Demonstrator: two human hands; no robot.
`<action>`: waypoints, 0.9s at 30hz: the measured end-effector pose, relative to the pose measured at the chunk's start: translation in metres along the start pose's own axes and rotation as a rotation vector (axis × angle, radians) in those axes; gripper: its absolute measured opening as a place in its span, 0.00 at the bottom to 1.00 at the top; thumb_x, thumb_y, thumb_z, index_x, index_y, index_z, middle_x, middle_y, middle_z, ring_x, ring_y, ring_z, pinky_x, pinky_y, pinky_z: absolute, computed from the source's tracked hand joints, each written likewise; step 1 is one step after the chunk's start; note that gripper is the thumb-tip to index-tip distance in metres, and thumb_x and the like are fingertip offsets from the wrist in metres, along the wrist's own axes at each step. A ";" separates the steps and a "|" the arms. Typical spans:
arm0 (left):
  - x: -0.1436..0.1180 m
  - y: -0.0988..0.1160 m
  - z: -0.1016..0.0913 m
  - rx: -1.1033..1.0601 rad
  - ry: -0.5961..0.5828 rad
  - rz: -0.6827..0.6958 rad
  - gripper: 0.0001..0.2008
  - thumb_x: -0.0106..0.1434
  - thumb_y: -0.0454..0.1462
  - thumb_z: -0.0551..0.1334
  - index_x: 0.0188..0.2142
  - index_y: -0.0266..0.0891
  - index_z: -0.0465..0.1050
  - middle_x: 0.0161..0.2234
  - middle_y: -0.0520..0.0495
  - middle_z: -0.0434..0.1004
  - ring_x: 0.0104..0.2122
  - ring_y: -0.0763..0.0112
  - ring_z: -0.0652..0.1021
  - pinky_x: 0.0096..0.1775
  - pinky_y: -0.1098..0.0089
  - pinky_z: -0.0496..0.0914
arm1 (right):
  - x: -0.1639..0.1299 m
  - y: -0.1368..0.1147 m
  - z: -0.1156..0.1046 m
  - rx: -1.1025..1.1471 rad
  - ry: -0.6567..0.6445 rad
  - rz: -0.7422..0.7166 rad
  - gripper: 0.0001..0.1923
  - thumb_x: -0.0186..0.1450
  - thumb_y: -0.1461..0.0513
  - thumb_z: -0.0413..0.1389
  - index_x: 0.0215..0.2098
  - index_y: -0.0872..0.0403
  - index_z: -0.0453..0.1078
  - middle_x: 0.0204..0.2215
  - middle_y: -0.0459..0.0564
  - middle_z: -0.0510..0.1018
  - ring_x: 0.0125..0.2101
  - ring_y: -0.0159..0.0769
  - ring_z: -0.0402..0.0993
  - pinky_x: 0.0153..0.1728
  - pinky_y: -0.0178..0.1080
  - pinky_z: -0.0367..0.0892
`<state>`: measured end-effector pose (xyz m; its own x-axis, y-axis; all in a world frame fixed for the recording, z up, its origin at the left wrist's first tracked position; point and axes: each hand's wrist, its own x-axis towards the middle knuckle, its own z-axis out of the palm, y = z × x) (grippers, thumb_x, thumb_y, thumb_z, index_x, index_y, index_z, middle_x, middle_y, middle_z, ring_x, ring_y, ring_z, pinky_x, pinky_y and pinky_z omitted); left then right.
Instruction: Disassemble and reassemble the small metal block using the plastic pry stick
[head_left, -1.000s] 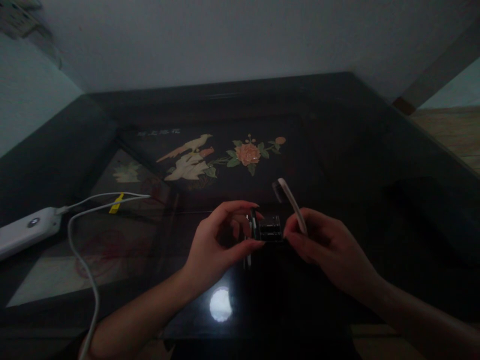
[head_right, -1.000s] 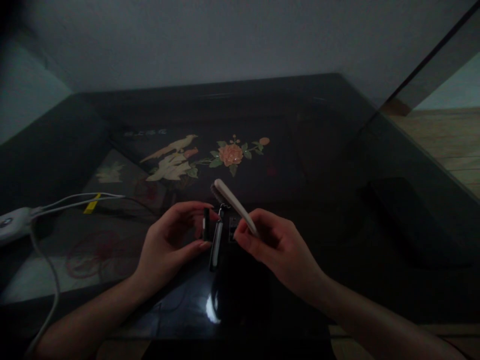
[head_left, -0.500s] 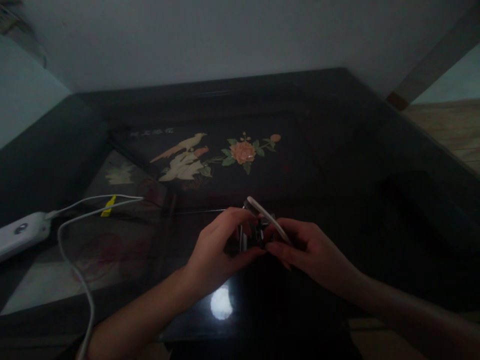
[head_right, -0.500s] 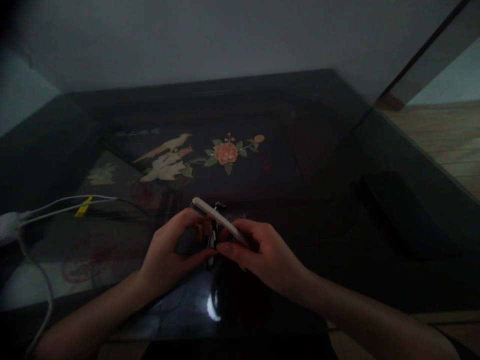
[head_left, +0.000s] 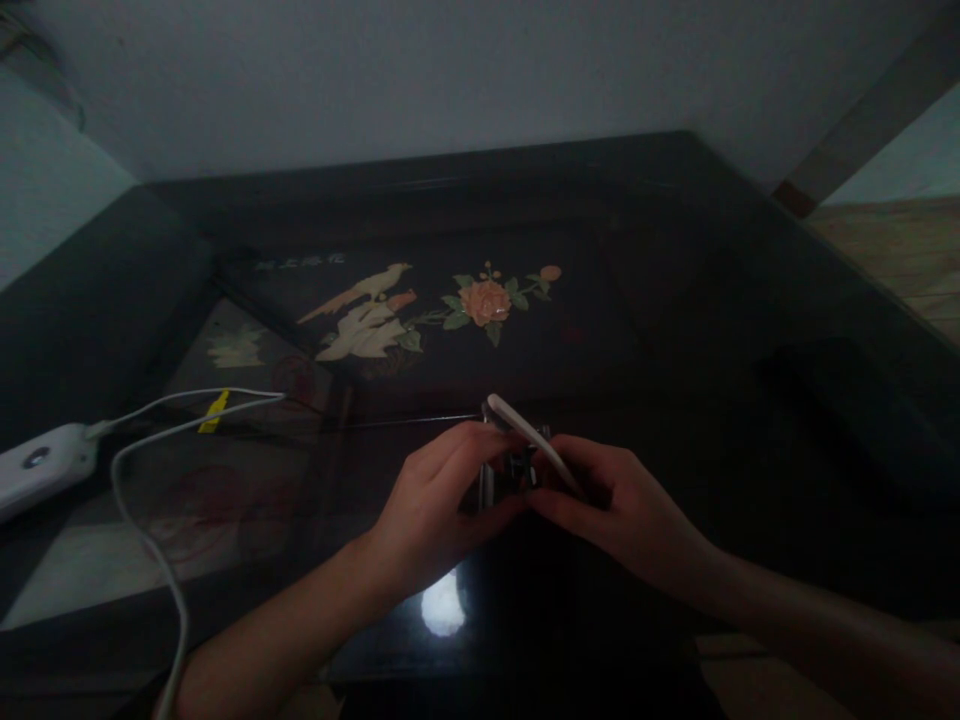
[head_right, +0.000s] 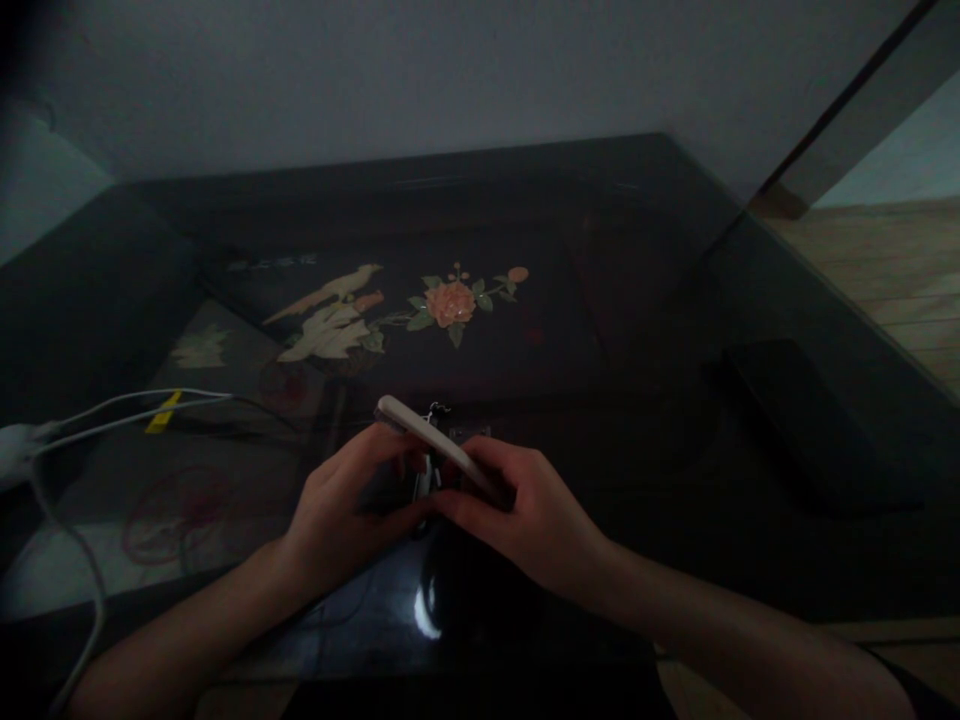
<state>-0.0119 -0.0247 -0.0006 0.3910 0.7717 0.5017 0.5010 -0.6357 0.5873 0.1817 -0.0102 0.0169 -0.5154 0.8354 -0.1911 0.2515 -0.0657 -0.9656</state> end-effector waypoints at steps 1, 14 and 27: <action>0.000 0.001 0.000 0.006 -0.005 -0.011 0.19 0.60 0.32 0.65 0.50 0.40 0.66 0.42 0.45 0.79 0.41 0.66 0.79 0.42 0.69 0.74 | 0.000 0.000 0.000 -0.005 0.002 -0.005 0.06 0.61 0.60 0.57 0.30 0.55 0.67 0.22 0.41 0.65 0.23 0.27 0.58 0.23 0.30 0.56; 0.005 0.006 -0.009 -0.037 0.024 -0.116 0.12 0.62 0.31 0.62 0.46 0.37 0.68 0.34 0.50 0.74 0.30 0.75 0.74 0.33 0.76 0.70 | 0.001 -0.003 -0.010 0.123 0.018 0.015 0.07 0.64 0.59 0.53 0.34 0.55 0.66 0.19 0.38 0.63 0.18 0.25 0.59 0.18 0.29 0.55; 0.014 -0.002 -0.022 -0.775 -0.075 -0.435 0.11 0.65 0.43 0.61 0.40 0.38 0.75 0.30 0.50 0.78 0.29 0.74 0.76 0.32 0.76 0.71 | -0.003 -0.005 -0.018 0.209 -0.176 0.055 0.09 0.64 0.57 0.55 0.34 0.57 0.66 0.18 0.38 0.64 0.17 0.23 0.57 0.18 0.29 0.52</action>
<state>-0.0247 -0.0132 0.0190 0.3508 0.9302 0.1078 -0.0358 -0.1017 0.9942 0.1964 -0.0023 0.0256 -0.6446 0.7208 -0.2547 0.1180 -0.2353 -0.9647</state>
